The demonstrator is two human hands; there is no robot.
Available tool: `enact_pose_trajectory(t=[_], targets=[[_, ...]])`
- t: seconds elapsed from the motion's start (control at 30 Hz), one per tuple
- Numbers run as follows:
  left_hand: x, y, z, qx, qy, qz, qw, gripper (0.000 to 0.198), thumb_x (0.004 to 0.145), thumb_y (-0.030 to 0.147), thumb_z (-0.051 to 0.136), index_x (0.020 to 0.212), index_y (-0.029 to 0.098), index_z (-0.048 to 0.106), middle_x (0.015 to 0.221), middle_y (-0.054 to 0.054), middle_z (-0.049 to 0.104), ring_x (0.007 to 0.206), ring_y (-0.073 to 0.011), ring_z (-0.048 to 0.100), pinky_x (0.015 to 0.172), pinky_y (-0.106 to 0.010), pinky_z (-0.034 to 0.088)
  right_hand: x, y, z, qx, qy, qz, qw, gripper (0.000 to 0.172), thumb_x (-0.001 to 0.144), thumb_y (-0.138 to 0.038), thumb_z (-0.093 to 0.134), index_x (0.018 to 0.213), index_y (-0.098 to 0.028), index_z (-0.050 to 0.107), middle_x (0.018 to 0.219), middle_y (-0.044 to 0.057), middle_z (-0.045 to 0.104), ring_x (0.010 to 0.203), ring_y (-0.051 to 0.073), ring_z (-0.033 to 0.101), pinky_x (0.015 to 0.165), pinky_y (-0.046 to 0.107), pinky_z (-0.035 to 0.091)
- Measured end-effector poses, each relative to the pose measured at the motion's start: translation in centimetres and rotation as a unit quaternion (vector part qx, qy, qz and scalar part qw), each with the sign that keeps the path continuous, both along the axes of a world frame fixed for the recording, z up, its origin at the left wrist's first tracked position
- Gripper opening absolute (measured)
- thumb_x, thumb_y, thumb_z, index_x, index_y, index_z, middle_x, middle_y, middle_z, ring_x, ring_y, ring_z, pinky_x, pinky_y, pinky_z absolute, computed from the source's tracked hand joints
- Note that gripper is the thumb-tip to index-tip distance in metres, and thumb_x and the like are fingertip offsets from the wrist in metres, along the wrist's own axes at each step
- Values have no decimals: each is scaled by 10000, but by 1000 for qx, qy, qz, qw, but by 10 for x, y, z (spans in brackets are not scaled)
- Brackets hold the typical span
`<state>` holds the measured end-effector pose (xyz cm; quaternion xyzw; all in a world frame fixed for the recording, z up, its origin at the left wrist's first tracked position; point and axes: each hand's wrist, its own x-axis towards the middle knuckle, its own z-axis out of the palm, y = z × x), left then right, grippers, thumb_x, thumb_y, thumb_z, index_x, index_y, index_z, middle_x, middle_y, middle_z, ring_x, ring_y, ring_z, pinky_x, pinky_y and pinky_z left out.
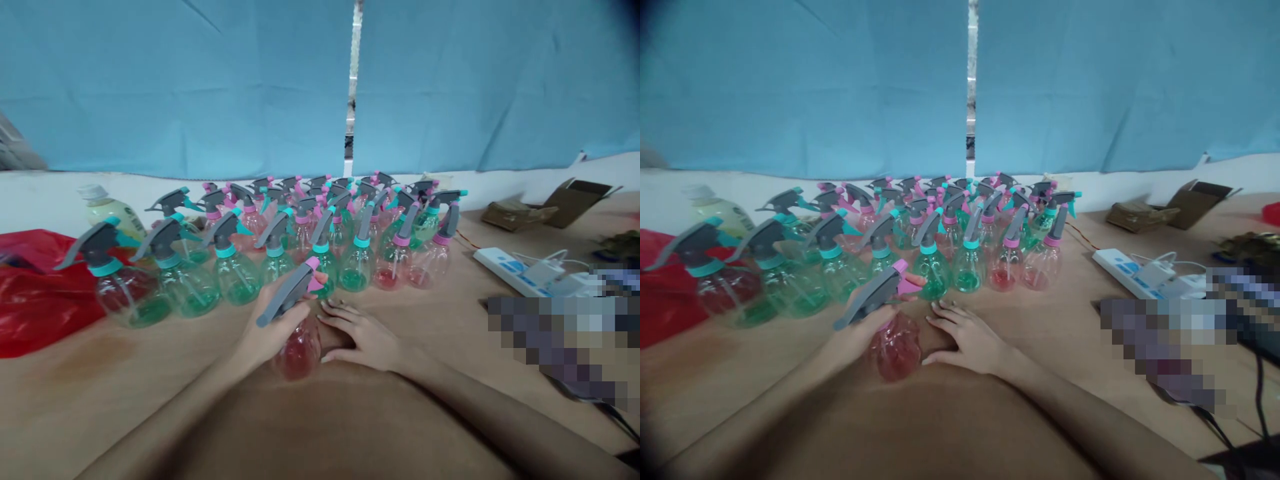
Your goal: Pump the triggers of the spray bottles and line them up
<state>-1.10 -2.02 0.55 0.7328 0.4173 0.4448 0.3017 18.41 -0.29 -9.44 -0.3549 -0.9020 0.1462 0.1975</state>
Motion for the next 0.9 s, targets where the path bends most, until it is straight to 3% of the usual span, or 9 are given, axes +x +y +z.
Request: enact_pose_trajectory(t=[0.17, 0.43, 0.67, 0.9], targets=[[-2, 2, -3, -14, -23, -33, 999, 433, 712, 158, 493, 1123, 250, 590, 1033, -26, 671, 842, -185, 647, 771, -319, 518, 0, 0, 2, 2, 5, 1, 1000, 770, 754, -673, 476, 1345, -184, 415, 1427, 107, 366, 1335, 230, 298, 1100, 433, 249], [-5, 6, -7, -55, -25, -46, 997, 466, 726, 155, 510, 1180, 249, 555, 1144, -42, 628, 947, -186, 635, 873, -319, 494, 0, 0, 4, 8, 11, 5, 1000, 657, 835, -600, 421, 1331, -171, 434, 1431, 97, 361, 1337, 206, 295, 1111, 411, 232], [-4, 3, -4, -47, -22, -25, 998, 459, 718, 161, 508, 1160, 269, 571, 923, -25, 678, 808, -177, 654, 819, -339, 513, 1, 1, 0, 23, 29, 9, 999, 527, 892, -504, 395, 1323, -204, 443, 1419, 78, 388, 1328, 204, 314, 1098, 435, 263], [-2, -1, 4, 0, 38, 21, 999, 364, 690, 217, 470, 1004, 272, 646, 739, 3, 628, 715, -175, 592, 670, -298, 513, 1, 2, -2, 23, 17, 9, 1000, 444, 938, -412, 336, 1323, -219, 443, 1421, 57, 391, 1331, 193, 308, 1103, 437, 259]])
